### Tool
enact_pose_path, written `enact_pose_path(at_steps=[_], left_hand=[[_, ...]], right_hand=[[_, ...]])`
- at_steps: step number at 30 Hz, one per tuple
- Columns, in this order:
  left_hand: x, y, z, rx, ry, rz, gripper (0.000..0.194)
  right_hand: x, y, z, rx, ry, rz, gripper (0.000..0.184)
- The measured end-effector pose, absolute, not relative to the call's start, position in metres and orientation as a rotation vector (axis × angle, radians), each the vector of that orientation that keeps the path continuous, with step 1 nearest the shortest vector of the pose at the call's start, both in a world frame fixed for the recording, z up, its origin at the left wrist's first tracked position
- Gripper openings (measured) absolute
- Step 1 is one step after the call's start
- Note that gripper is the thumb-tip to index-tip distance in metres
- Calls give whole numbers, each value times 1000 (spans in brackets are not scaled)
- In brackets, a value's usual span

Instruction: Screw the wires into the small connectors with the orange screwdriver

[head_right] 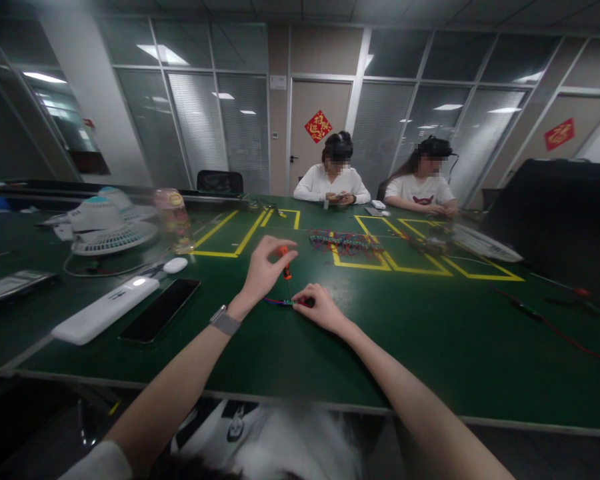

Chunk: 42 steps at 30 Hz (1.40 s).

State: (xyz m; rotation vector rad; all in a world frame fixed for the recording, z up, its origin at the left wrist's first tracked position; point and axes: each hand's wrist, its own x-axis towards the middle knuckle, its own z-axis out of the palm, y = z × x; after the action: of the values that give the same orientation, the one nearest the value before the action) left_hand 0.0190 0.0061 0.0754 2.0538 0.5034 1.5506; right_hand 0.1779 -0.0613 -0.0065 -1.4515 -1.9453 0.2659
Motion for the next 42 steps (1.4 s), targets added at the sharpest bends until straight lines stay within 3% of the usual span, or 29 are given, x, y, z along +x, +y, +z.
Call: enact_pose_path(at_steps=[6,12,18,26,30,42], left_hand=[[20,6,77,1977,352,1397,30],[20,7,76,1972,456,1470,22],[22,10,73,1924,384,1401,32],[22,5,74,2017,463,1524,22],[22,5,74,2015,376,1450,30],[21,2,76,2053,409,1476,28]], right_hand=[[179,-61,-7,-1450,-1940,270,13],[179,-61,-8,-1451,-1933,275,13],[180,-61,-9,-1452,-1966,255,13],[180,-62,-7,-1445,-1970,244,12],[180,-62,-7,-1451,-1972,254,13],[178,-64,-4,-1453,-1975,254,12]])
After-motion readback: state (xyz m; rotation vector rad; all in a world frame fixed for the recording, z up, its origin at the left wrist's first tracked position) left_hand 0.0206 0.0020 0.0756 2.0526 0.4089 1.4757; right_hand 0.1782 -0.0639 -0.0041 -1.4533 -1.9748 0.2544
